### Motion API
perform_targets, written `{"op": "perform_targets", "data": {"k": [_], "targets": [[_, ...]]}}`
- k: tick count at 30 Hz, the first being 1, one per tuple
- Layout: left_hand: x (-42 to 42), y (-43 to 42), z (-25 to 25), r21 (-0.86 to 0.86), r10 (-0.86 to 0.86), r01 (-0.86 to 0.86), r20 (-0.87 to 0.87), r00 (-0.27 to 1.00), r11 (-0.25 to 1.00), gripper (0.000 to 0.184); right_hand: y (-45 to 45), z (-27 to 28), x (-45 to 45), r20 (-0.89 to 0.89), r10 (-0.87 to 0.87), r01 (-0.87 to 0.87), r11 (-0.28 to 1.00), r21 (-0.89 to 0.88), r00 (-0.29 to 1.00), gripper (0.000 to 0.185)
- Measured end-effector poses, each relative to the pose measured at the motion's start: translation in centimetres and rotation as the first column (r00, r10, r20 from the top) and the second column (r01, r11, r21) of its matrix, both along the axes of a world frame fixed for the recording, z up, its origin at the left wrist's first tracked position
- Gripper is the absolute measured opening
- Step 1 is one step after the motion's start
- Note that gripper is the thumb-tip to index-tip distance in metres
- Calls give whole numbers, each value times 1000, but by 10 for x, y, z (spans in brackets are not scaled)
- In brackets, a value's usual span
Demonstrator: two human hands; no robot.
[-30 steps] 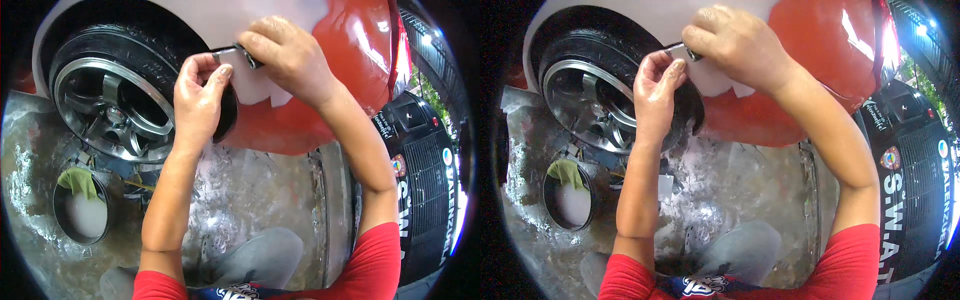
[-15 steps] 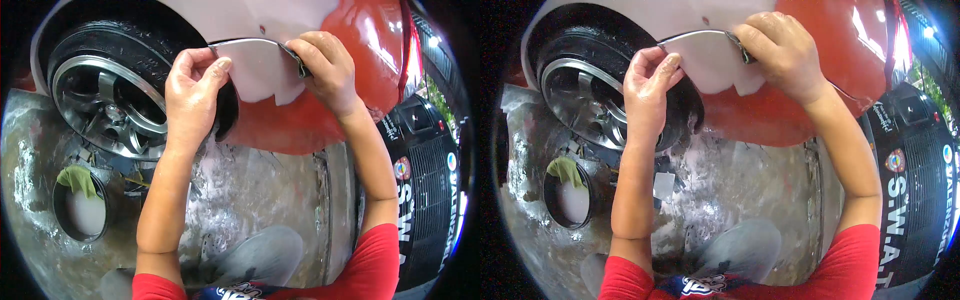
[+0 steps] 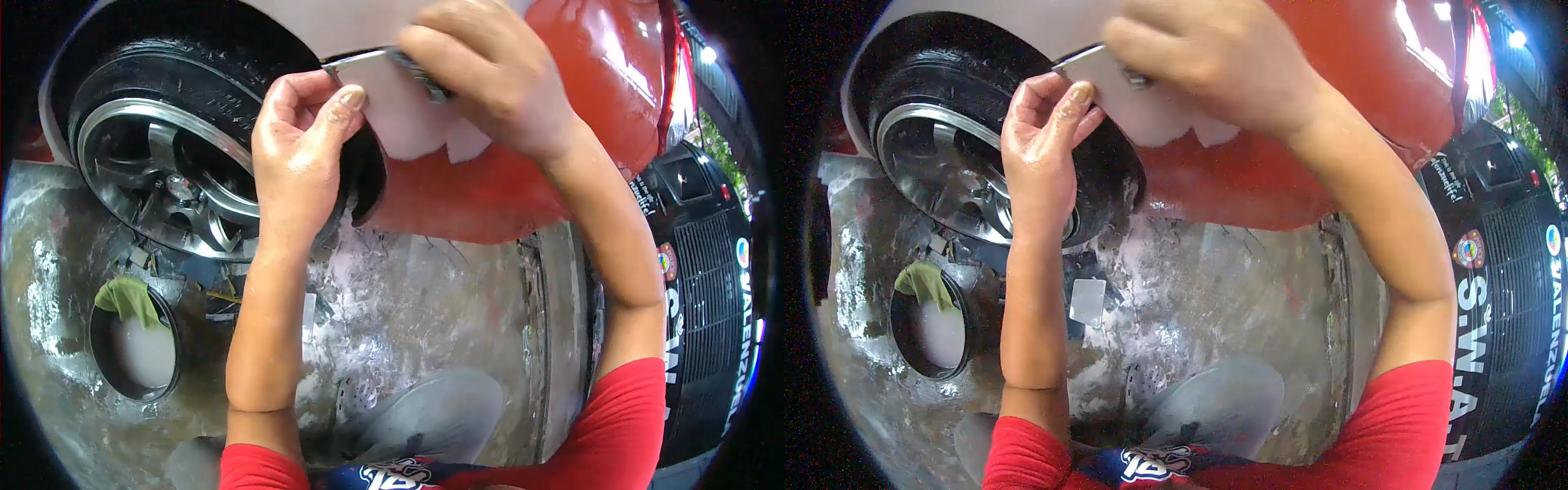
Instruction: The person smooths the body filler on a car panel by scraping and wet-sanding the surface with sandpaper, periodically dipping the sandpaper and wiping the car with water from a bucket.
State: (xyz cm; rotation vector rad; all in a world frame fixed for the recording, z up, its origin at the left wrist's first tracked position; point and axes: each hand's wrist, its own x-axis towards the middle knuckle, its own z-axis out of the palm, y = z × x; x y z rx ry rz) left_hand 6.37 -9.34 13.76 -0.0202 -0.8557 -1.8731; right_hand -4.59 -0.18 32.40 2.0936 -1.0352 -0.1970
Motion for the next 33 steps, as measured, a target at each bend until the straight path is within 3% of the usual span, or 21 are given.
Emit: {"op": "perform_targets", "data": {"k": [4,7,9,13,17,22,29,33], "targets": [[-2,-1,0,10,-4,4,-30,1000,1000,23,-16,-5,7,73,70,-74,996,55,995,17],[-1,0,-1,9,-9,9,-32,999,1000,22,-14,4,20,-27,-89,93,979,184,996,23],[-2,3,2,19,1,0,-33,999,1000,22,-6,-8,12,-11,1,-1,1000,-24,1000,32],[-2,-2,0,6,0,0,-14,1000,1000,21,26,-12,-14,45,-126,132,976,-173,991,33],[-1,1,1,22,3,-2,-33,999,1000,22,-9,-16,16,33,-17,19,997,-75,999,36],[0,-2,-1,-38,19,-18,11,1000,999,24,40,-12,-23,29,-110,114,976,-188,993,33],[0,-1,0,-33,28,-28,24,999,999,23,4,-22,6,26,-11,15,990,-142,1000,40],[-1,-3,-2,-50,16,-14,30,999,999,24,59,-14,-33,26,-187,188,957,-219,982,32]]}}
